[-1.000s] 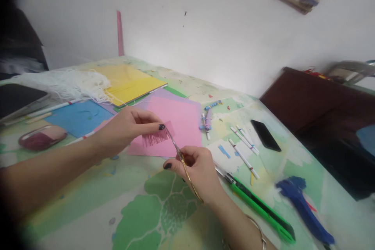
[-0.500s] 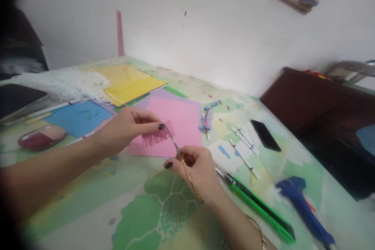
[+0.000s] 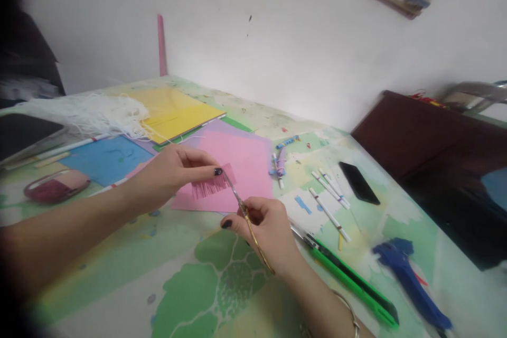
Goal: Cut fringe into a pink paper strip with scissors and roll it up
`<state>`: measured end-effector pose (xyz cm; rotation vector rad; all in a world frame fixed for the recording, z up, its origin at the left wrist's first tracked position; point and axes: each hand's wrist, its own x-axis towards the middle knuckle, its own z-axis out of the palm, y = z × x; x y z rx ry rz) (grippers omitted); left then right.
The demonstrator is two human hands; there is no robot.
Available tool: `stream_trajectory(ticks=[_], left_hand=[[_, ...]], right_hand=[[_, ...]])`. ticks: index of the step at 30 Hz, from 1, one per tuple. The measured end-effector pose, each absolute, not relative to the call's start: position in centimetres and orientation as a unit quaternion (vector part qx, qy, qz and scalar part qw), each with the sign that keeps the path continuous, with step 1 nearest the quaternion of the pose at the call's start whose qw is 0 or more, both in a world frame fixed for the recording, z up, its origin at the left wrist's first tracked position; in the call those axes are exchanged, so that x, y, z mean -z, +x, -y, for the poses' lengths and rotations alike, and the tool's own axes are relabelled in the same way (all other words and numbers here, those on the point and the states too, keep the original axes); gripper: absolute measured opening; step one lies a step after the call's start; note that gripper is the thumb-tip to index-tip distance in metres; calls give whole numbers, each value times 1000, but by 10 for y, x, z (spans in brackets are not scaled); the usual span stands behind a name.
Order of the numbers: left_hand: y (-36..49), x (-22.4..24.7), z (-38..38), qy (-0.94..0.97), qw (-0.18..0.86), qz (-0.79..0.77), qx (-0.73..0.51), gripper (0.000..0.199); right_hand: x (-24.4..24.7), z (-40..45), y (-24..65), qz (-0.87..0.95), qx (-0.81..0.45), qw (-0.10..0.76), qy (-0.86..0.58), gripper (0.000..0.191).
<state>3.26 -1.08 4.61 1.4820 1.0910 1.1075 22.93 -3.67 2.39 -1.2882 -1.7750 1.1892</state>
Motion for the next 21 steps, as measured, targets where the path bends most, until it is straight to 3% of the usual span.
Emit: stream_trajectory(ticks=[21], left_hand=[[31,-46,10,601,485,-441,-457,13]], right_hand=[[-22,35,229,664,-452,314,-505,34]])
